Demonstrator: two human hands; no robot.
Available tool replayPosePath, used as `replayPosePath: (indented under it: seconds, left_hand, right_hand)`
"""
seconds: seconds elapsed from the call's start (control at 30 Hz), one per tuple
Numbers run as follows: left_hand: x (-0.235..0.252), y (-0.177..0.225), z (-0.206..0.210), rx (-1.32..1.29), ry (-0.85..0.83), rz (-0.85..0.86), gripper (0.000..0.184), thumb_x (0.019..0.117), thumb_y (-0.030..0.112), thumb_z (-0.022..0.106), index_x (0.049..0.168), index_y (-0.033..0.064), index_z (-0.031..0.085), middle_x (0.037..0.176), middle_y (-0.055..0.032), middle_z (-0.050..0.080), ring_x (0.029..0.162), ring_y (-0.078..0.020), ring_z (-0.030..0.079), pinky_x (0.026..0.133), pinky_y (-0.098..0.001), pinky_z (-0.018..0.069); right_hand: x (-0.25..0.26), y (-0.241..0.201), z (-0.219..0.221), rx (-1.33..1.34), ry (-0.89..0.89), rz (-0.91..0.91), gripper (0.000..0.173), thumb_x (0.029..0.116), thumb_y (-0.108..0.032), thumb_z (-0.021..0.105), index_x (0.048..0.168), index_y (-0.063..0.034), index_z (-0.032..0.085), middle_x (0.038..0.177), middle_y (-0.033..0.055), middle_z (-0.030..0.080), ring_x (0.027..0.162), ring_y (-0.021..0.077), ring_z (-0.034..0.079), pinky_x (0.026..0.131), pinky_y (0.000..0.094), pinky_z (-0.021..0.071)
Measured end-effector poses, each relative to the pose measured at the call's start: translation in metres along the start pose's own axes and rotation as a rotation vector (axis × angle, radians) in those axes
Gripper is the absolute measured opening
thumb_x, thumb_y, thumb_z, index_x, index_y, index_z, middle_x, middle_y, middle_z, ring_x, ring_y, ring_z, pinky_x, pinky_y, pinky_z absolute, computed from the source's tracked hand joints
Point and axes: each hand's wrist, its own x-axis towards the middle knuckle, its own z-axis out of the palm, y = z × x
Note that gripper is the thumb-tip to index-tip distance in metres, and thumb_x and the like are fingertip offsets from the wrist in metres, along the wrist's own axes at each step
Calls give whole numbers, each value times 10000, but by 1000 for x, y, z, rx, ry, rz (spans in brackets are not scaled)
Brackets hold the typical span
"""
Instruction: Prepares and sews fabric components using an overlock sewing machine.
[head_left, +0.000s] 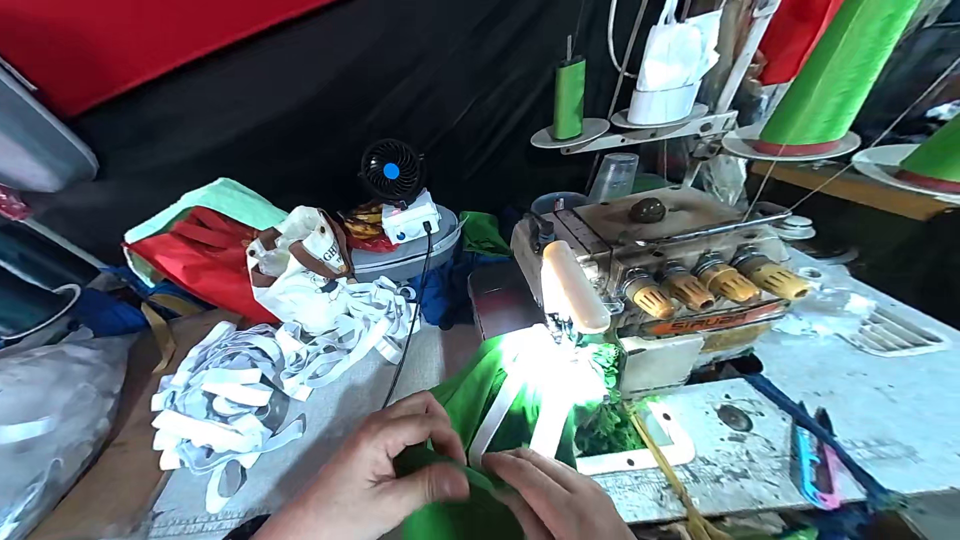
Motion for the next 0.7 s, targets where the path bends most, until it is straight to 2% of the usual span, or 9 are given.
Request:
replayPosePath:
  seconds: [0.07,0.17,0.23,0.3,0.4,0.47,0.57,0.63,0.7]
  left_hand:
    - [3,-2,1,61,-50,78,310,976,383,677,1070,87,683,956,-21,641,910,-13,610,807,-137,510]
    - [12,5,4,184,-98,185,239,1023,279,619,996,57,700,853,-52,646,811,-64,618,746,-160,500]
    - [18,10,6,255,-119,196,231,1051,260,567,991,61,667,949,-64,642,900,-72,628,817,-160,515]
    - [22,11,8,215,-142,174,222,1070,243,526,1010,49,616,1049,-83,646,1008,-80,635,901,-180,520]
    - [22,14,12,54,-200,100,199,1069,210,528,1044,22,587,1001,-105,634,943,-91,627,841,-196,519]
    - [20,17,13,6,-252,58,231,1050,228,571,1105,5,592,1008,-120,631,950,-95,626,852,-207,520]
    - [20,17,19,52,-197,79,253,986,220,674,1097,-4,631,973,-131,649,933,-106,626,836,-185,505]
    - [24,14,23,77,-172,125,244,963,191,702,1110,17,618,1061,-118,626,1000,-91,599,870,-156,483]
    - [30,13,23,103,-212,156,268,963,178,702,1178,45,613,1253,-119,617,1171,-98,595,966,-174,493]
  right_hand:
    - [-6,2,-6,12,-20,15,180,958,46,583,1074,44,720,955,188,745,867,264,740,791,324,590]
    - [-13,-1,-11,57,34,65,169,919,35,650,1082,68,681,944,194,744,857,248,742,798,326,597]
    - [-17,-3,-14,116,84,86,230,918,-2,694,1118,79,613,939,194,730,850,195,729,808,273,586]
    - [-18,-5,-17,148,99,74,247,929,-10,689,1134,87,592,957,214,721,871,179,724,838,244,571]
    - [-21,-4,-21,171,95,46,215,974,-36,646,1144,79,582,977,220,717,910,172,720,875,229,555]
    - [-23,-2,-23,197,96,41,219,1006,-55,613,1168,83,559,1009,227,715,943,156,723,892,230,556]
    - [-26,3,-21,205,107,17,238,1003,-37,616,1195,68,523,1007,216,709,950,143,714,891,220,554]
    - [-26,3,-20,162,92,14,231,986,-24,630,1190,59,563,961,206,723,906,184,725,861,253,566]
    - [-25,5,-20,123,68,-3,195,988,-17,612,1171,49,609,917,202,734,840,233,738,809,310,591]
